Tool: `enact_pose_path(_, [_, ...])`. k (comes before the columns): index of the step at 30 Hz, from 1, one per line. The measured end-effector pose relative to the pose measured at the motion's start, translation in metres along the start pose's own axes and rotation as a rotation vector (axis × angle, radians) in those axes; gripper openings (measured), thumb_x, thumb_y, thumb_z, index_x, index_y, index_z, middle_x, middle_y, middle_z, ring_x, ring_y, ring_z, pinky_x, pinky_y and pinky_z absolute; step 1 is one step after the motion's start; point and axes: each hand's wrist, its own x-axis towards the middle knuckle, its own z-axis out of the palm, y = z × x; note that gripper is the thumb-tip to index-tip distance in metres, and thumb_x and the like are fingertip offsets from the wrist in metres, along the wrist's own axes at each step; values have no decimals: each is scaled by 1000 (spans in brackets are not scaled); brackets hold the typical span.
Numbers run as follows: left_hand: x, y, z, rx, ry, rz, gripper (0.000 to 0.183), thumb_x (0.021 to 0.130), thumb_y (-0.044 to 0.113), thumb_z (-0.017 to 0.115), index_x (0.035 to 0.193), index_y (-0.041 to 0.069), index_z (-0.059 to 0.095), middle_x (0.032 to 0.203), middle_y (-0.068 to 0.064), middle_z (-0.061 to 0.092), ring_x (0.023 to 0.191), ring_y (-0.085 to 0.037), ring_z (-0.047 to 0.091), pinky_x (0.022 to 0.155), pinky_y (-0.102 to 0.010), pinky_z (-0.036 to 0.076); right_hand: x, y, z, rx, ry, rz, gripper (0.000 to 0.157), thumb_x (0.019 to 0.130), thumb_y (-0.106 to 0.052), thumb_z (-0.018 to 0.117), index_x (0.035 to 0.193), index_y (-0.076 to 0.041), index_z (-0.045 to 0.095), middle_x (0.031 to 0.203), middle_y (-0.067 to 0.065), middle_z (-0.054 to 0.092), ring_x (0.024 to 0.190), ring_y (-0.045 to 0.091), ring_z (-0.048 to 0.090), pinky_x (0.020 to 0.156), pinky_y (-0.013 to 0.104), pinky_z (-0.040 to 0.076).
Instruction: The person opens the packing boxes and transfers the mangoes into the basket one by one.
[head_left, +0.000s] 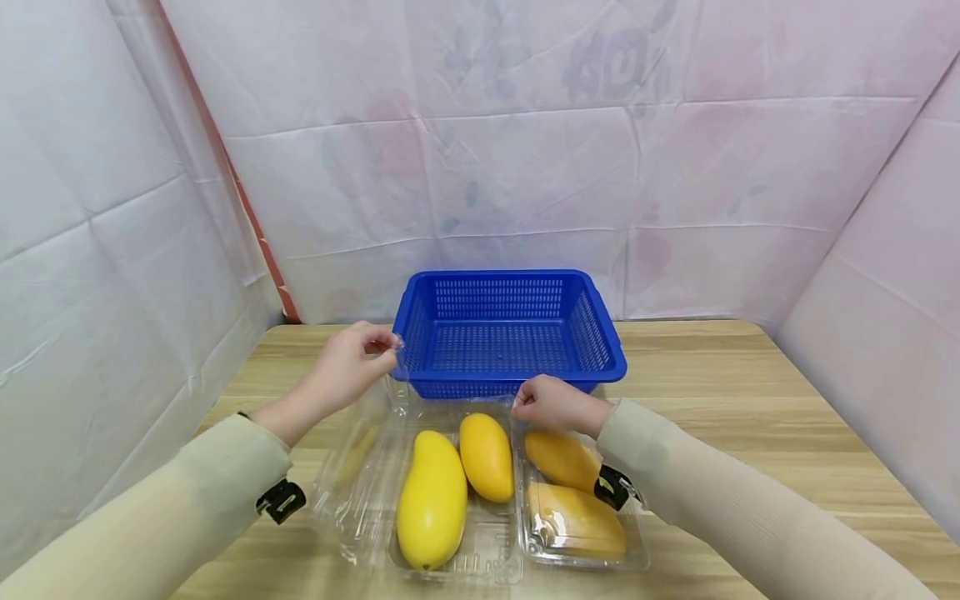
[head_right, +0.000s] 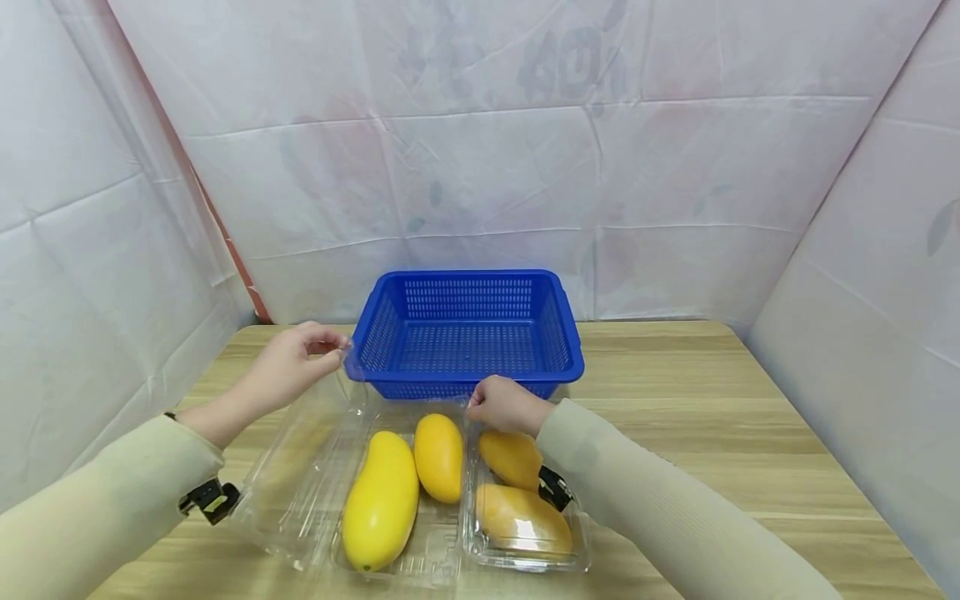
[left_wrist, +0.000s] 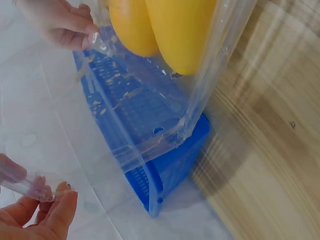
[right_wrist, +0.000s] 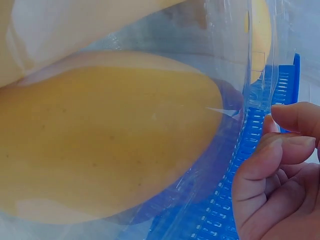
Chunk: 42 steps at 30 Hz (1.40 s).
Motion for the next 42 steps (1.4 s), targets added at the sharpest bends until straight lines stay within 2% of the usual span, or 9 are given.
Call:
enact_pose_path(9, [-1, -8, -14, -36, -52, -1, 19, 89, 7, 58, 101, -5, 65, 104, -17, 60, 95, -28, 61, 84, -41, 49, -1, 1, -1, -17, -5, -26, 13, 88, -12, 60, 77, -6, 61, 67, 1, 50, 61, 13, 44, 56, 25, 37])
enact_pose_path(21, [-5, -13, -40, 1, -189, -9, 26, 92, 8, 55, 112, -7, 62, 112, -21, 62, 101, -34, 60, 82, -42, 50, -1, 2, -3, -30, -23, -25, 14, 89, -12, 60, 77, -5, 60, 67, 1, 51, 61, 13, 45, 56, 25, 37])
enact_pose_path(26, [-5, -14, -50, -5, -274, -73, 30, 94, 14, 54, 118, -3, 59, 115, -20, 60, 100, -29, 59, 74, -38, 53, -1, 3, -4, -39, -31, -29, 15, 89, -13, 59, 75, -7, 60, 65, 0, 48, 60, 13, 43, 56, 24, 36])
enact_pose_path(30, [-4, -14, -57, -16, -328, -135, 36, 94, 19, 54, 124, -3, 56, 116, -18, 59, 95, -27, 60, 73, -37, 54, 0, 3, -4, -39, -38, -32, 16, 89, -12, 59, 73, -7, 59, 64, 0, 47, 59, 13, 42, 55, 24, 35])
enact_pose_path(34, [-5, -15, -62, -12, -355, -195, 40, 94, 22, 55, 127, -2, 54, 116, -19, 60, 82, -21, 64, 69, -35, 54, 0, 3, -4, -39, -46, -32, 17, 89, -12, 59, 72, -7, 58, 62, -1, 44, 58, 12, 40, 55, 24, 34])
enact_pose_path(42, [-7, -17, -69, -6, -408, -262, 41, 92, 21, 54, 127, 0, 51, 115, -20, 61, 72, -17, 65, 65, -33, 54, -1, 4, -3, -52, -60, -19, 19, 89, -13, 59, 71, -8, 58, 61, -1, 43, 56, 12, 39, 54, 24, 32])
